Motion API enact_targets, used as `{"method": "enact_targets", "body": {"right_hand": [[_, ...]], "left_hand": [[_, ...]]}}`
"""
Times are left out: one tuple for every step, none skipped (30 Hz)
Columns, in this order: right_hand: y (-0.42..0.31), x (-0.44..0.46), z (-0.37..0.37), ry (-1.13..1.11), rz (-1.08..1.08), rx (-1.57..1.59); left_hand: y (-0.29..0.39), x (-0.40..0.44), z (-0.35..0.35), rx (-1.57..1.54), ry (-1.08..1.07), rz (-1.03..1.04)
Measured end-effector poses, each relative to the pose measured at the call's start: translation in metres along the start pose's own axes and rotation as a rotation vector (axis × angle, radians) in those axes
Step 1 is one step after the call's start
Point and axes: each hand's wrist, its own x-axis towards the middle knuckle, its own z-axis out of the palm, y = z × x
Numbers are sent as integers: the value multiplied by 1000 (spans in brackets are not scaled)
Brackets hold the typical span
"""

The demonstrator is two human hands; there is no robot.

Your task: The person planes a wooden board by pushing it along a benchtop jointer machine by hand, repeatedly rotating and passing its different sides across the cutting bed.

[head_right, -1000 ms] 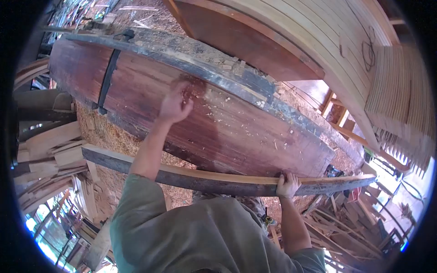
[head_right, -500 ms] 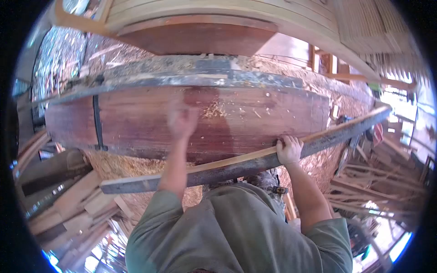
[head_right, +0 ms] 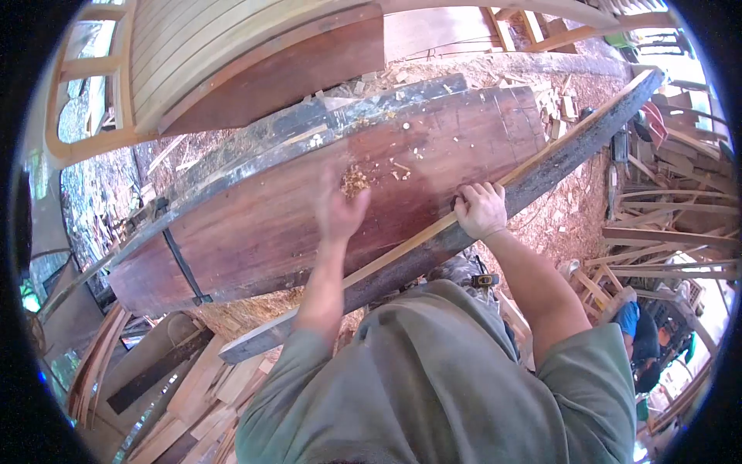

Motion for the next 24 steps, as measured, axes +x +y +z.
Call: {"method": "enact_targets", "body": {"right_hand": [[0,0,0,-1,9,1],[1,0,1,-4,20,2],[1,0,2,-1,27,2],[2,1,2,5,49,9],[1,0,1,-6,50,11],[1,0,0,-19,51,12],[2,-1,-1,-48,70,17],[1,-5,1,-53,89,21],[3,-3,3,-6,65,31],[6,-1,5,39,38,39],[6,-2,5,42,40,54],[6,-1,4,39,48,51],[5,-1,3,23,56,53],[5,-1,3,11,64,57],[5,-1,4,12,70,55],[5,-2,5,21,62,54],[6,-1,5,33,55,49],[7,-1,4,38,66,40],[7,-1,4,41,69,58],[6,-2,4,42,72,79],[6,-2,3,53,73,83],[6,-4,4,57,81,76],[6,-5,5,62,80,73],[8,-4,5,70,79,68]], "left_hand": [[-32,-28,-20,96,48,-67],[-64,-55,-40,188,89,-139],[-65,-77,-57,321,-7,-207],[-65,-99,-73,458,-112,-262],[-55,-107,-81,591,-356,-263],[-51,-101,-68,597,-373,-244],[-45,-93,-44,591,-297,-207],[-39,-85,-24,583,-220,-174],[-25,-64,-9,580,-225,-160],[-3,-37,1,583,-289,-134],[15,-14,8,586,-357,-111],[29,5,13,582,-364,-106],[41,20,18,552,-441,-66],[47,33,26,523,-515,-23],[45,45,40,522,-518,-17],[41,56,56,447,-366,148],[41,70,72,363,-208,313],[47,89,80,326,-240,360],[54,113,85,288,-270,406],[55,143,93,404,-274,453],[56,176,98,521,-274,500],[73,212,83,434,-201,228],[85,247,68,343,-128,-39],[58,277,79,462,114,-160]]}}
